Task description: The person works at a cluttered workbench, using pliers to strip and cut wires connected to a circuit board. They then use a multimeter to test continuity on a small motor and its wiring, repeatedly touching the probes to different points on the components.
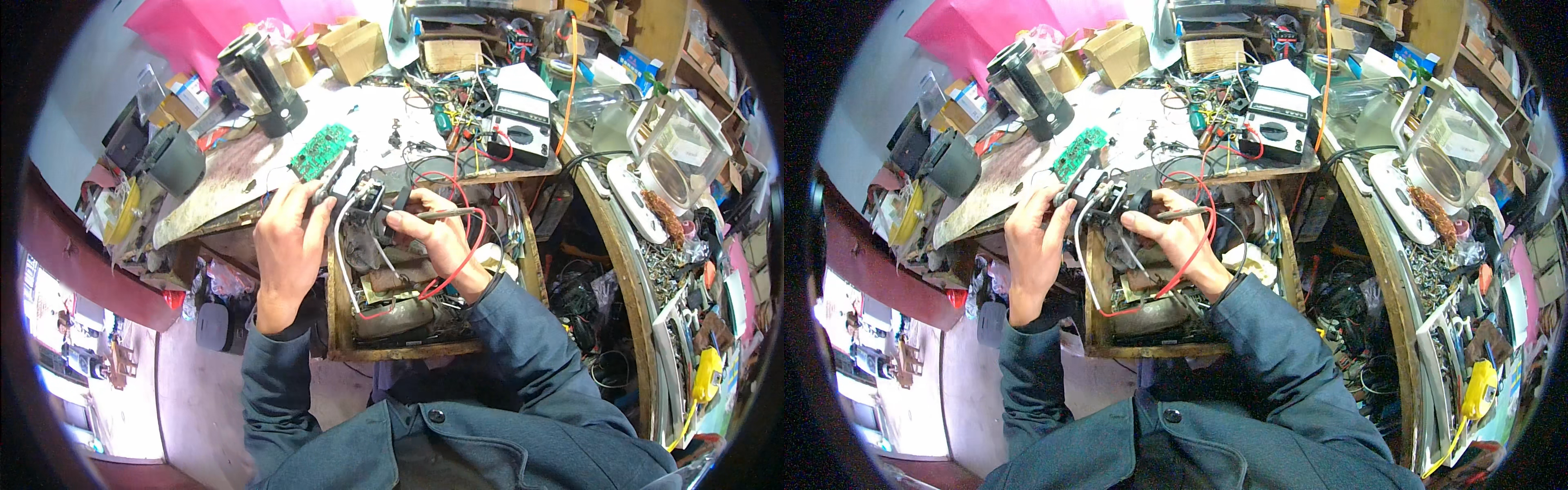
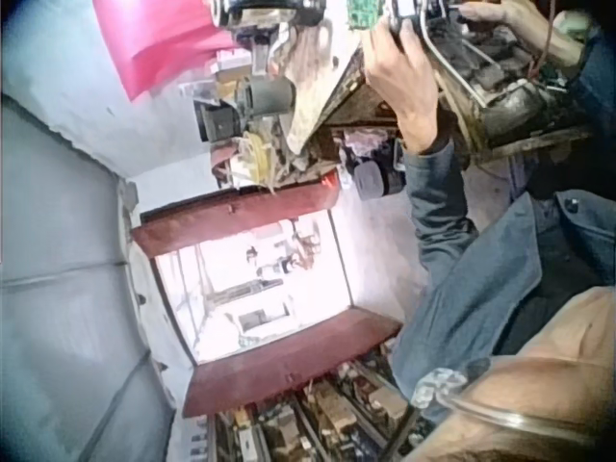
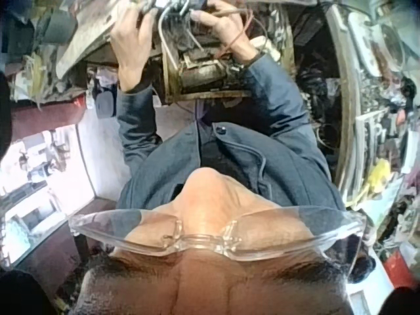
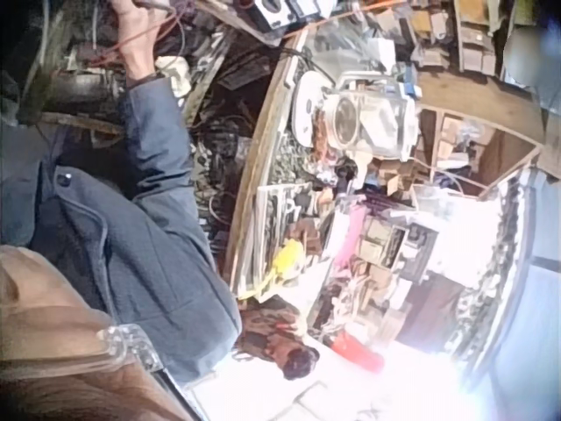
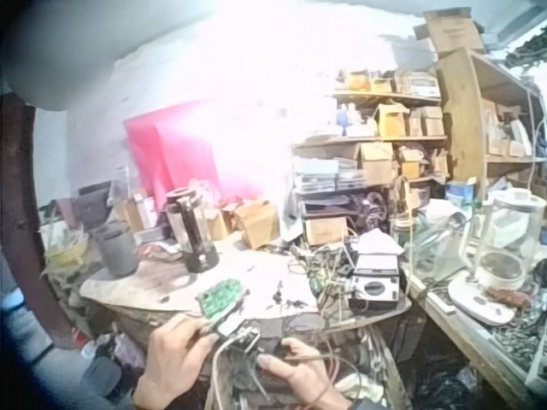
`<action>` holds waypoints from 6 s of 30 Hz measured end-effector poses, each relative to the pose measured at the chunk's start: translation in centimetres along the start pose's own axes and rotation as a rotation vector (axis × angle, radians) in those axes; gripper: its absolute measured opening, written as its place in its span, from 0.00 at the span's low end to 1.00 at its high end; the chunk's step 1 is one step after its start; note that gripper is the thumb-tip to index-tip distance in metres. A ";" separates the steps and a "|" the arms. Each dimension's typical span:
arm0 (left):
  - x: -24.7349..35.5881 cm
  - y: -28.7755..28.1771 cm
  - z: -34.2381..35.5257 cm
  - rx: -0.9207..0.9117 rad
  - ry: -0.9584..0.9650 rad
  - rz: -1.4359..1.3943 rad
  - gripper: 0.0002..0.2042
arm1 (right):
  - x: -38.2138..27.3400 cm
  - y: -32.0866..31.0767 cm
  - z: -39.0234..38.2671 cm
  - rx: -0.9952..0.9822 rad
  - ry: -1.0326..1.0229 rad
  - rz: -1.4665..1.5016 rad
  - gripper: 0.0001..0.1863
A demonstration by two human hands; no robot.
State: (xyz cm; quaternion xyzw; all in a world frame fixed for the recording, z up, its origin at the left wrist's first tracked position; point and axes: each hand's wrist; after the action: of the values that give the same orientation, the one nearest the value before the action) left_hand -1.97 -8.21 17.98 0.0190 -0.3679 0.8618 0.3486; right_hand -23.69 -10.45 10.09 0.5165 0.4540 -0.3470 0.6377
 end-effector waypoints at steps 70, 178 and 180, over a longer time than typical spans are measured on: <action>-4.3 5.1 -15.4 0.347 -0.819 -1.678 0.44 | 0.5 -2.8 1.3 -0.369 -0.114 -0.769 0.11; -6.9 6.6 -18.0 0.310 -0.654 -1.991 0.54 | 0.8 -0.7 -3.6 0.033 -0.353 -1.012 0.10; -6.4 6.6 -17.7 0.281 -0.668 -1.889 0.53 | 1.1 -1.0 -3.2 0.044 -0.445 -0.982 0.09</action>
State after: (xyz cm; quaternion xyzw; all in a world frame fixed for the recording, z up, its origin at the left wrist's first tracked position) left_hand 2.78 -3.68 -0.83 0.5835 -0.1762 0.2195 0.7618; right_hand -24.91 -7.54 8.60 0.1706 0.4888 -0.7147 0.4702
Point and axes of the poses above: each hand's wrist, its own z-axis towards the middle knuckle, its own y-axis out of the palm, x = y × z, and after that the axes turned 7 degrees about y, right-handed
